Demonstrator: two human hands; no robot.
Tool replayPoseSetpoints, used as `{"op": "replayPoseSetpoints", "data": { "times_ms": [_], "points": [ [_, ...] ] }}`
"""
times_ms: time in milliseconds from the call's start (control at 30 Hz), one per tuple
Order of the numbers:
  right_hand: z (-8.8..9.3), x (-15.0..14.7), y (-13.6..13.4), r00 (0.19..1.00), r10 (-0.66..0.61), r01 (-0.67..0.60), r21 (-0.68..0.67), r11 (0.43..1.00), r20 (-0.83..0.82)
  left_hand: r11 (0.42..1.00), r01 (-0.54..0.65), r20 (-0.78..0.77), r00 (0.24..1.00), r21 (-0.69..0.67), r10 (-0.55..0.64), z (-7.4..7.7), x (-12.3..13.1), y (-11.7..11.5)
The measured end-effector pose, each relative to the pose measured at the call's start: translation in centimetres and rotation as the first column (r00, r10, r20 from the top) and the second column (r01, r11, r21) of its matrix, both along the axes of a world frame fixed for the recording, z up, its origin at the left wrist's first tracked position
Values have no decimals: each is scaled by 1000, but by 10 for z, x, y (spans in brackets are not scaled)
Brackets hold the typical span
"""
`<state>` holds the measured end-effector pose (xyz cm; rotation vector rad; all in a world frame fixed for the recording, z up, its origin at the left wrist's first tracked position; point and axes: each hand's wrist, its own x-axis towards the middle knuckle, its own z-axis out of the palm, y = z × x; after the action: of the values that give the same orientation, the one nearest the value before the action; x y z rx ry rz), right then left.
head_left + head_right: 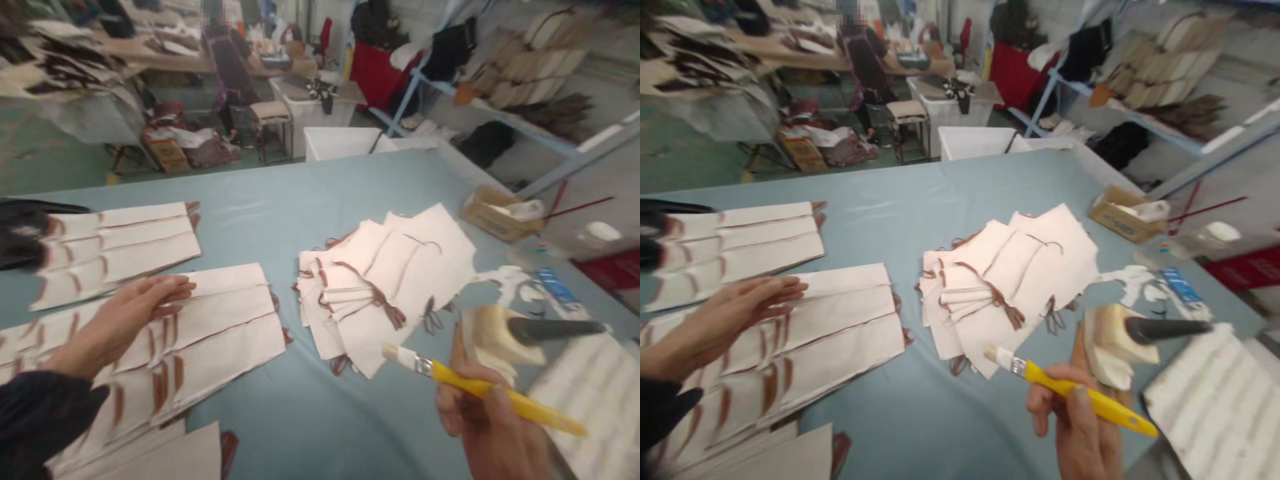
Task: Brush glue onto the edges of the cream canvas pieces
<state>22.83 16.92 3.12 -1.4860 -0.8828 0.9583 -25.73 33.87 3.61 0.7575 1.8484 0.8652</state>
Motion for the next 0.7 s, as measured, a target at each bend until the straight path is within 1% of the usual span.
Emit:
{"op": "replayPoseSetpoints", "data": {
  "times_ms": [100,167,200,300,367,400,467,533,633,700],
  "points": [
    [7,13,-16,996,-70,73,58,996,-48,984,177,142,975,-21,-172,-16,83,-23],
    [11,20,-27,984,-148,154,48,987,-103,960,280,239,934,-26,-266,-26,141,-35],
    [13,24,-32,973,-192,198,33,980,-128,952,307,325,902,-24,-282,-31,170,-38],
    [16,41,-49,939,-296,301,4,953,-175,920,391,424,834,-3,-353,-45,252,-38],
    [16,57,-63,934,-313,322,24,946,-172,912,409,447,813,19,-373,-54,299,-29],
    [16,65,-69,930,-326,335,32,942,-169,915,403,443,816,28,-372,-59,319,-23],
    [16,81,-84,909,-378,388,25,921,-174,925,379,422,835,26,-354,-67,351,-9],
    [16,94,-97,874,-450,457,-9,890,-184,932,363,402,853,1,-333,-73,371,5],
    [17,109,-114,849,-491,496,-27,868,-193,937,347,384,872,-47,-304,-76,386,19],
    [19,115,-123,838,-507,511,-38,859,-204,938,338,379,880,-75,-286,-76,393,24]
  ]
}}
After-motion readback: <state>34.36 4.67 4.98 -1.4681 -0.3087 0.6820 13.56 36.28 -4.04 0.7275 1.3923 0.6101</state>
